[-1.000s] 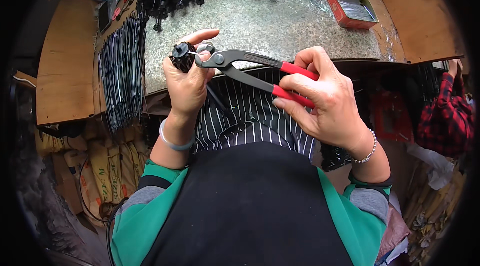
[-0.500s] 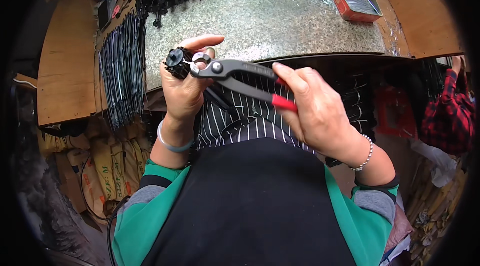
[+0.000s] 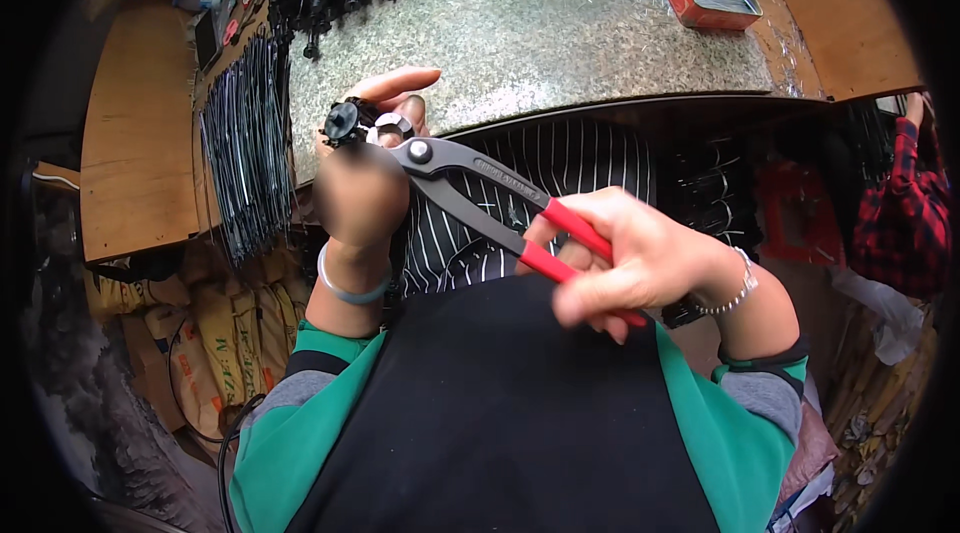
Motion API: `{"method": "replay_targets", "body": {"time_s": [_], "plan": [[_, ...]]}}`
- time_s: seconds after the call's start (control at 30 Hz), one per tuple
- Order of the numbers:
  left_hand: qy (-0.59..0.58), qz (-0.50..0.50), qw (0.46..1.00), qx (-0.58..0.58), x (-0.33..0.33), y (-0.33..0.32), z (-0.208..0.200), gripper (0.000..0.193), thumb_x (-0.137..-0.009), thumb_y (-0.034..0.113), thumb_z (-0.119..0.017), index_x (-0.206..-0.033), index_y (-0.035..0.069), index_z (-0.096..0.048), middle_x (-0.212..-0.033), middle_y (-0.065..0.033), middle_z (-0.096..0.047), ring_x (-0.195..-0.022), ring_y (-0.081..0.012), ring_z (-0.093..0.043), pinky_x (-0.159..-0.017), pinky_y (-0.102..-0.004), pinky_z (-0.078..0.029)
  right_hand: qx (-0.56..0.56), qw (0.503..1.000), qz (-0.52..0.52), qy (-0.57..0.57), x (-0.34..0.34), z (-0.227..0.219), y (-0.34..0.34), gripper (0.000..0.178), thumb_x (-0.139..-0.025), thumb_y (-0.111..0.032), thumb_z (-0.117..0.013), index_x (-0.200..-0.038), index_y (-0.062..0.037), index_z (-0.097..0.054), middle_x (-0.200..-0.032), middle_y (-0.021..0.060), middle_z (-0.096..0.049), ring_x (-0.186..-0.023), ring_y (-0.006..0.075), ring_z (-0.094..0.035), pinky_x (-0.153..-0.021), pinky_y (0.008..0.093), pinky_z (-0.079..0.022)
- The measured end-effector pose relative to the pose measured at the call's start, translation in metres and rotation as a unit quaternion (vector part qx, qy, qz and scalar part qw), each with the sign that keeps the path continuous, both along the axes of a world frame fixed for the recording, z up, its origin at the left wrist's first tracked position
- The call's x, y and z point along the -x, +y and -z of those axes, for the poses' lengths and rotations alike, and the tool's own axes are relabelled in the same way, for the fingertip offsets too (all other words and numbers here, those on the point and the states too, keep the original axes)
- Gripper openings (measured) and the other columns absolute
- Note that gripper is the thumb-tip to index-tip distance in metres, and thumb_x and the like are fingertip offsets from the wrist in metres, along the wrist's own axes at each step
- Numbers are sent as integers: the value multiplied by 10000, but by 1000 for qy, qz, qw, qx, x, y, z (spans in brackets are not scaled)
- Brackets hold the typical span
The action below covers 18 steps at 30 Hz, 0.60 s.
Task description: Assembling and securing bundles of black plastic rods using pliers at a workbench.
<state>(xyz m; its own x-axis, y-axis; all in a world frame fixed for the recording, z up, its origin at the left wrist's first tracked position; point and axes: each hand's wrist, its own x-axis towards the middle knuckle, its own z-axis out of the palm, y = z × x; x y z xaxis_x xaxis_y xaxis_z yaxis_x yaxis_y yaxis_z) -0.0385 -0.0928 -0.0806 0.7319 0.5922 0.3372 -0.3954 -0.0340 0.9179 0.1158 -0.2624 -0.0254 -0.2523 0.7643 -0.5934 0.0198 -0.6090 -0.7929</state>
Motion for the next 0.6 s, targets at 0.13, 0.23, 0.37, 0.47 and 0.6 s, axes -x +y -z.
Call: {"method": "replay_targets", "body": {"time_s": [0.13, 0.23, 0.37, 0.47, 0.6], "plan": [[39, -22, 999, 5, -2, -1, -5, 459, -825, 252, -641, -1103, -93, -523, -722, 22, -502, -587, -26, -411, -509, -159, -315, -315, 900, 53, -297, 10, 20, -1, 459, -763, -8, -631, -1138, 4, -367, -782, 40, -560, -658, 99, -559, -540, 231, -423], [30, -44, 997, 55, -5, -4, -9, 197, -848, 40, -572, -1022, -45, -606, -683, 43, -533, -619, -5, -443, -559, -151, -353, -517, 672, 48, -527, -1, 30, 3, 462, -745, -22, -652, -1139, 34, -418, -780, 43, -570, -652, 101, -557, -557, 241, -436], [8, 10, 1000, 9, -3, 2, 3, 515, -808, 291, -664, -1128, -84, -516, -725, 28, -503, -592, -18, -412, -495, -149, -298, -52, 996, -61, 31, -5, 10, 9, 477, -736, -59, -667, -1141, 38, -436, -710, 49, -568, -647, 111, -569, -566, 267, -449], [49, -31, 998, 24, -4, -3, -1, 442, -831, 231, -640, -1117, -85, -526, -714, 26, -504, -575, -21, -413, -486, -153, -301, -312, 897, 42, -311, 6, 22, 6, 589, -723, -61, -664, -1238, 28, -392, -767, 83, -523, -672, 179, -534, -619, 301, -442], [88, -44, 995, 32, -4, -6, -6, 349, -849, 159, -608, -1097, -78, -545, -700, 29, -502, -554, -15, -409, -468, -152, -303, -421, 827, 30, -372, 2, 33, 7, 635, -735, -26, -608, -1310, 17, -341, -826, 131, -483, -715, 259, -505, -673, 337, -433]]}}
